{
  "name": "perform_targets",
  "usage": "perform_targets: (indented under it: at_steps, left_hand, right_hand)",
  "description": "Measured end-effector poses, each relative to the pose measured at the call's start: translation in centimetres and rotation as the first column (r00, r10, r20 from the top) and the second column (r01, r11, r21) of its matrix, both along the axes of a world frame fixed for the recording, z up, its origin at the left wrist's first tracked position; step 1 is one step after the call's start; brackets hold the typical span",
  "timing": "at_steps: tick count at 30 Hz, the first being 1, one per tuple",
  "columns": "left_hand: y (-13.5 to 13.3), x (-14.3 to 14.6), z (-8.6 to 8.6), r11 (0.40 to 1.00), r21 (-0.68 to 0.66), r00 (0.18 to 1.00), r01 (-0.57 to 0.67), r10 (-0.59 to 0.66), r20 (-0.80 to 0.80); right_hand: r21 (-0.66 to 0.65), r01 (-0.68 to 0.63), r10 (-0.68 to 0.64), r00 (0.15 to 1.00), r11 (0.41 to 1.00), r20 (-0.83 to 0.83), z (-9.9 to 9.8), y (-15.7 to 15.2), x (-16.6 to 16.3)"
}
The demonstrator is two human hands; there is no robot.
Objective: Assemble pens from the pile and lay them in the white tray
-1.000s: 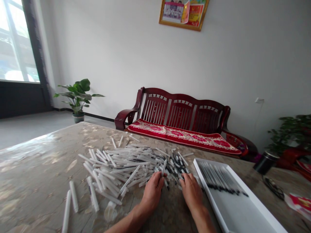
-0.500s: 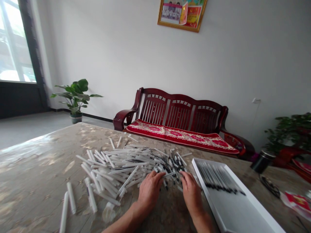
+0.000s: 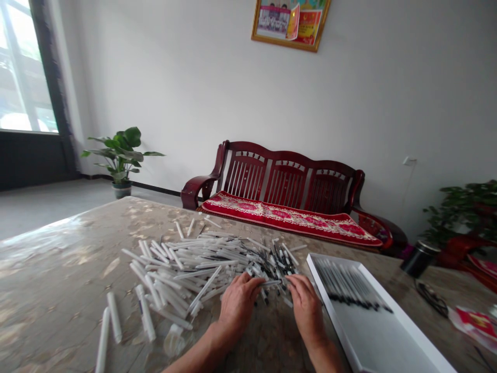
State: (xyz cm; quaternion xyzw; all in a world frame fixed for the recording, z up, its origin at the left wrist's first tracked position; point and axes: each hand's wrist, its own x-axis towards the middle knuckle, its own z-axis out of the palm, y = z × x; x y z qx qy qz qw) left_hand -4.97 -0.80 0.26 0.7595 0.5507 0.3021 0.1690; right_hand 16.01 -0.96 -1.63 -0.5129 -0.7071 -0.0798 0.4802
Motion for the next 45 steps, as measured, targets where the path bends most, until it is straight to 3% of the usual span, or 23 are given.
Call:
perform_targets:
  at_steps: [11,16,21,24,27,30,33,37,41,45]
  left_hand:
    - [0.1,-0.1,-0.3,0.996,0.054,0.997,0.067,-0.065,-0.033]
    - [0.3,-0.4,-0.1,0.981,0.152,0.989,0.124,-0.109,-0.101]
    - [0.5,-0.6,-0.2,0.944,0.258,0.975,0.207,-0.177,-0.133]
    - [0.3,-0.4,-0.3,0.944,0.257,0.976,0.208,-0.182,-0.118]
    - [0.1,0.1,-0.3,0.973,0.188,0.991,0.134,-0.134,-0.013]
    - [0.0,0.6,-0.6,0.995,0.077,0.975,0.062,-0.077,0.209]
    - [-0.1,1.0,-1.2,0.996,-0.010,0.895,0.093,-0.079,0.439]
    - [-0.6,1.7,-2.3,0.976,-0.049,0.777,0.211,-0.137,0.614]
    - [-1.0,2.0,-3.2,0.957,-0.114,0.742,0.269,-0.130,0.658]
    - [-0.7,1.9,-3.6,0.949,-0.183,0.812,0.258,-0.111,0.573]
  right_hand:
    - [-0.088,-0.129,0.136,0.987,0.988,0.087,0.4,-0.4,-0.2]
    - [-0.207,-0.150,0.174,0.979,0.967,0.106,1.3,-0.8,-0.1]
    - [-0.381,-0.206,0.206,0.978,0.901,-0.041,2.5,-1.4,-0.1]
    - [-0.506,-0.290,0.192,0.952,0.812,-0.238,2.8,-1.6,-0.1]
    - [-0.520,-0.423,0.118,0.846,0.742,-0.521,3.1,-1.6,-0.1]
    - [-0.394,-0.522,0.095,0.683,0.756,-0.724,3.7,-1.7,-0.4]
    - [-0.354,-0.602,0.126,0.609,0.716,-0.783,3.9,-1.9,-1.3]
    - [-0.371,-0.655,0.155,0.600,0.658,-0.785,3.4,-2.1,-3.2]
    - [-0.383,-0.616,0.119,0.617,0.688,-0.778,3.1,-1.9,-3.6]
    - [-0.339,-0.517,0.000,0.548,0.786,-0.836,4.3,-1.1,-0.6]
